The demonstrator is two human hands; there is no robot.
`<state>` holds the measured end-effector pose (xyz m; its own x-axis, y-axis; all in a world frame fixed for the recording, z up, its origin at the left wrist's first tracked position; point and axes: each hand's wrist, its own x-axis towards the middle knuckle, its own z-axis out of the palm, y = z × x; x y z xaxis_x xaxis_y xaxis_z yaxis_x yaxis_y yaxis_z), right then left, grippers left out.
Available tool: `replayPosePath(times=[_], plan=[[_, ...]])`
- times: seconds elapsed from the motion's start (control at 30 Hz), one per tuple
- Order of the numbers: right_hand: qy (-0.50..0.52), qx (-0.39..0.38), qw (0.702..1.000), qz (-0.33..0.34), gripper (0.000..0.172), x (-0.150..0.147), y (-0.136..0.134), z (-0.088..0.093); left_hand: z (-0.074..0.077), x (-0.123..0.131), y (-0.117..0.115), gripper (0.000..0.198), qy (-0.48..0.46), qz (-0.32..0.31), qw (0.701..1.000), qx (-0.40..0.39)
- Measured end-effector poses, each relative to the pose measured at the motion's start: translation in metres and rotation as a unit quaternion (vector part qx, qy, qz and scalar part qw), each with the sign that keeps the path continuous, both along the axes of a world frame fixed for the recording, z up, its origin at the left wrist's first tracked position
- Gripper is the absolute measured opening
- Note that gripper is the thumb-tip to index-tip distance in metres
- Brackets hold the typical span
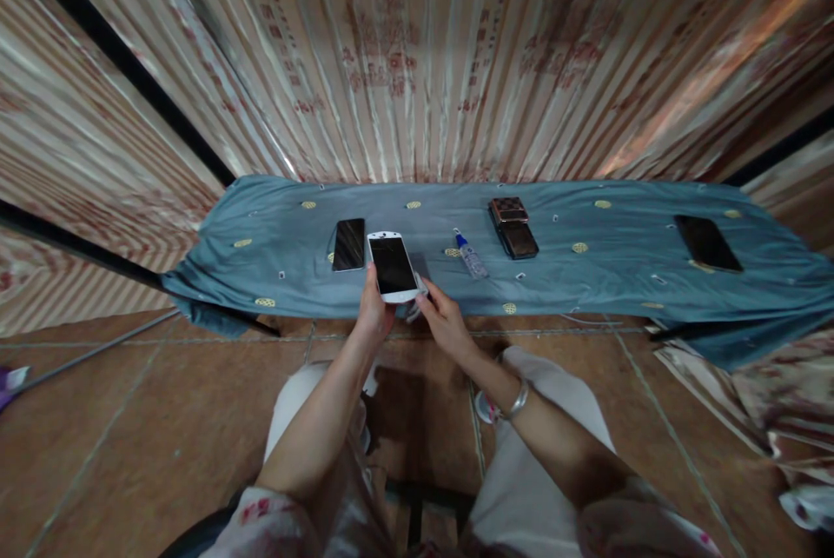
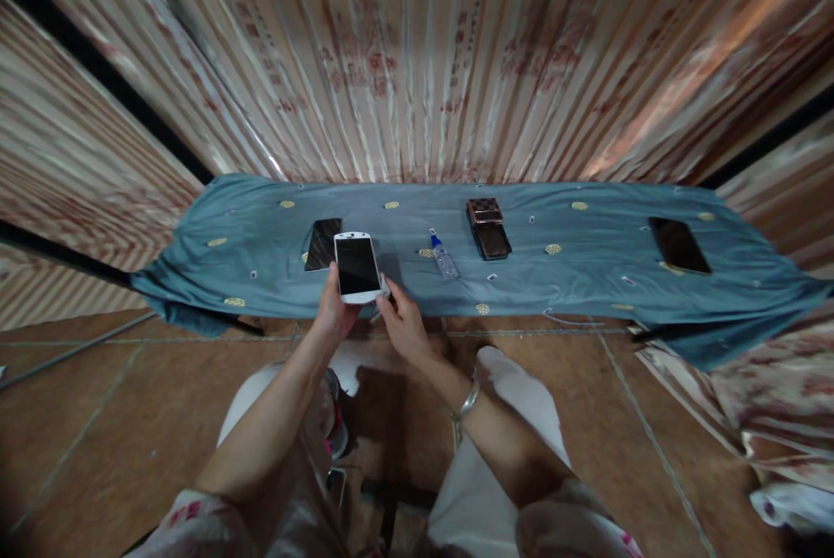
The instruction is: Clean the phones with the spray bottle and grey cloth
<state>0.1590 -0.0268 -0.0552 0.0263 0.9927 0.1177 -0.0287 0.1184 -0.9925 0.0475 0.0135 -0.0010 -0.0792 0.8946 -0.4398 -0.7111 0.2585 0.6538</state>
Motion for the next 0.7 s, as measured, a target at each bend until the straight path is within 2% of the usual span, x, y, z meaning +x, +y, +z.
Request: replayPosePath(times=[0.13, 0.27, 0.5, 0.7], plan=[[0.186, -0.103, 0.977, 0.025, 0.041, 0.001, 0.004, 0.004, 0.005, 0.01, 0.0, 0.041, 0.003, 0.003, 1.0, -0.008], [0.279, -0.155, 0.947, 0.023, 0.04, 0.005, 0.002, 0.012, 0.007, 0.022, -0.002, 0.04, 0.004, 0.01, 0.999, -0.04], [0.33, -0.192, 0.924, 0.012, 0.042, 0.017, 0.003, 0.02, 0.01, 0.035, -0.003, 0.044, 0.003, -0.041, 0.998, -0.056], [0.317, -0.179, 0.931, 0.011, 0.042, 0.031, 0.002, 0.022, 0.009, 0.045, -0.001, 0.046, -0.002, -0.083, 0.996, -0.033]])
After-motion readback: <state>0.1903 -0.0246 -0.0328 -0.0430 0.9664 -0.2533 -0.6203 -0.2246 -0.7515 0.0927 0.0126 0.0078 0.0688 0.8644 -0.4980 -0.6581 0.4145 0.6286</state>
